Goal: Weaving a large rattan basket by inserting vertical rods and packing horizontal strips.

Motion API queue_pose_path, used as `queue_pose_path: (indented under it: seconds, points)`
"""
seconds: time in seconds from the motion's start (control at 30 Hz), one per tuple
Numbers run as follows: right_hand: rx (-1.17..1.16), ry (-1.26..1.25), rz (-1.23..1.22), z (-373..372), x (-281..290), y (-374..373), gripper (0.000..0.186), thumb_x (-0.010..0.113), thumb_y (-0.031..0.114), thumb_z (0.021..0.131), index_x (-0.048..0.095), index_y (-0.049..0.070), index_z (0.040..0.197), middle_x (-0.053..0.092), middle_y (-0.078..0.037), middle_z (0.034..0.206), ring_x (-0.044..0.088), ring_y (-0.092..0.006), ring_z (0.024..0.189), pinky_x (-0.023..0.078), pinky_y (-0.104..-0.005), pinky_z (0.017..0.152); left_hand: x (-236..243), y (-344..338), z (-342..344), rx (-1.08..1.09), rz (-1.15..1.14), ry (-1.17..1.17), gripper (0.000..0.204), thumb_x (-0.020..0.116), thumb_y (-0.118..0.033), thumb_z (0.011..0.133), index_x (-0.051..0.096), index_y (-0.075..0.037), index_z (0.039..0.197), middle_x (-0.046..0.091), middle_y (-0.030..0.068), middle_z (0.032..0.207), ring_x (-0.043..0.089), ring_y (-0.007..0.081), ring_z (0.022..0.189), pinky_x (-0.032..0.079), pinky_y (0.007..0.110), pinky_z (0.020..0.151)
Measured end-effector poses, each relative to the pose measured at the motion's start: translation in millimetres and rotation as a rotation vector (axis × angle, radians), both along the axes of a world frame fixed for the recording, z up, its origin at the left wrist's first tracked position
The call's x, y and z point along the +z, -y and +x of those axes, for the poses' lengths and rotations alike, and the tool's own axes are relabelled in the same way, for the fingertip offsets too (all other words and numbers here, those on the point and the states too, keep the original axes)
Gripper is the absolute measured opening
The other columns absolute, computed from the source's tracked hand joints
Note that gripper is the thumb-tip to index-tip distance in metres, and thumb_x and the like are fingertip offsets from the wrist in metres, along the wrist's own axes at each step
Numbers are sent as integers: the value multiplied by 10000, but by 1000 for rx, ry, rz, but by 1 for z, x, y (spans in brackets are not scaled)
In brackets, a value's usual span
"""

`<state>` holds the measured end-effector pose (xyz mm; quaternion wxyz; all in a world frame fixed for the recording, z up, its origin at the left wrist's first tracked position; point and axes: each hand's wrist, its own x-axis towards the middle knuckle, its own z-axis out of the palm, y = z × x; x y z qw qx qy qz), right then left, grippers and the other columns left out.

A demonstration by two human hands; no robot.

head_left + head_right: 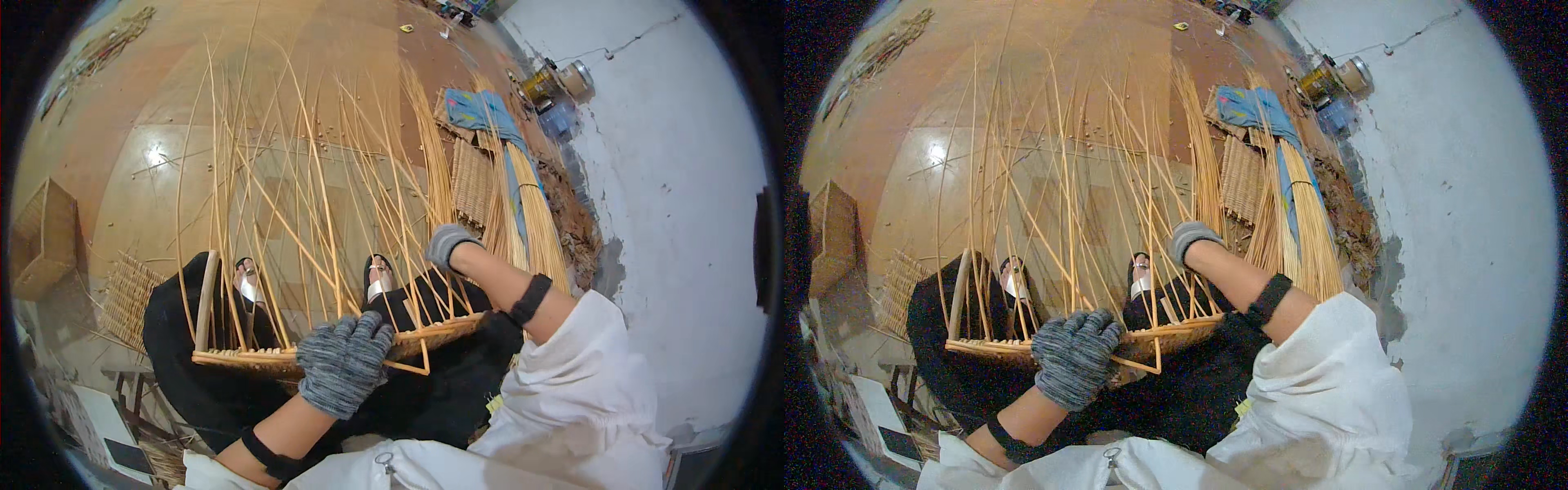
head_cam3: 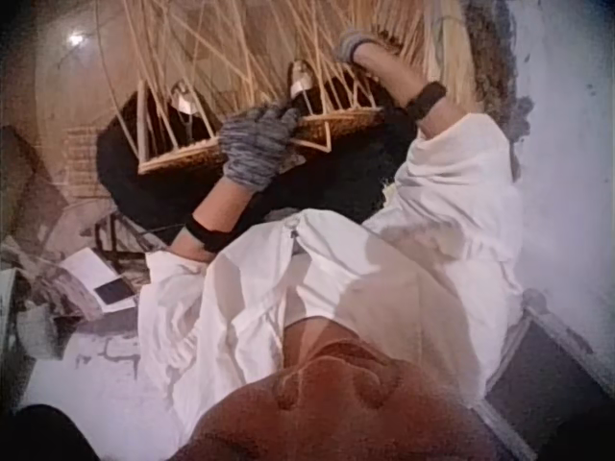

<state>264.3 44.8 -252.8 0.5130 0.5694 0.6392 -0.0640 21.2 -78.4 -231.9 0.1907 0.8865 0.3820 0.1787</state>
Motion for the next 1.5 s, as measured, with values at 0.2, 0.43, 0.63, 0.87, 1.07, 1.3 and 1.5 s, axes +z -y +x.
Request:
queue_pose_path:
  seconds: [0.2, 0.43, 0.63, 0.87, 1.07, 1.3, 1.5]
  points:
    - [-641, -356, 178, 11, 41, -28, 350, 572, 369, 718, 649, 44, 821, 627, -166, 864, 609, -302, 767, 483, -372, 657, 0, 0, 1, -27, 8, -12, 416, 642, -388, 589, 587, -161, 934, 544, 30, 1028, 543, 212, 907, 419, 399, 745]
    - [109, -293, -237, 13, 66, 31, 176, 557, 230, 704, 655, 93, 755, 628, -143, 766, 614, -255, 703, 481, -353, 628, -6, -3, -3, 27, 3, 84, 390, 621, -354, 606, 585, -140, 929, 539, 41, 961, 548, 214, 851, 431, 375, 680]
    - [-709, -962, 414, 39, -22, -30, 201, 491, 168, 803, 606, 24, 883, 618, -127, 739, 611, -199, 679, 490, -317, 607, -1, 0, 1, -55, -14, 22, 516, 655, -467, 574, 584, -156, 980, 545, 35, 1040, 550, 222, 884, 429, 389, 728]
    - [-451, -269, 315, -18, -11, 23, 235, 524, 217, 782, 584, 13, 882, 597, -205, 857, 597, -328, 777, 476, -418, 675, 0, -13, -1, -42, -98, -45, 471, 644, -423, 610, 577, -151, 988, 537, 47, 1052, 550, 223, 886, 426, 389, 743]
    - [-190, -456, 622, -44, 48, 20, 230, 495, 206, 801, 629, 23, 842, 610, -189, 888, 606, -319, 805, 478, -360, 767, 6, -5, -2, -104, -39, -29, 370, 568, -324, 692, 558, -137, 1011, 531, 73, 1058, 555, 230, 875, 435, 394, 737]
    - [-1695, -1709, -311, -116, 37, 18, 184, 442, 317, 876, 472, 153, 955, 557, -59, 712, 522, -224, 533, 416, -333, 444, 21, 3, 8, -101, 90, 64, 430, 596, -312, 670, 544, -125, 1055, 522, 54, 1035, 550, 204, 860, 458, 366, 627]
    - [-1640, -1767, -11, -122, 36, 3, 169, 408, 260, 873, 426, 171, 1015, 416, -16, 585, 382, -158, 397, 295, -294, 327, 29, 1, -35, 209, -133, 442, 448, 628, -145, 648, 504, -40, 1065, 519, 94, 1079, 520, 286, 948, 349, 451, 912]
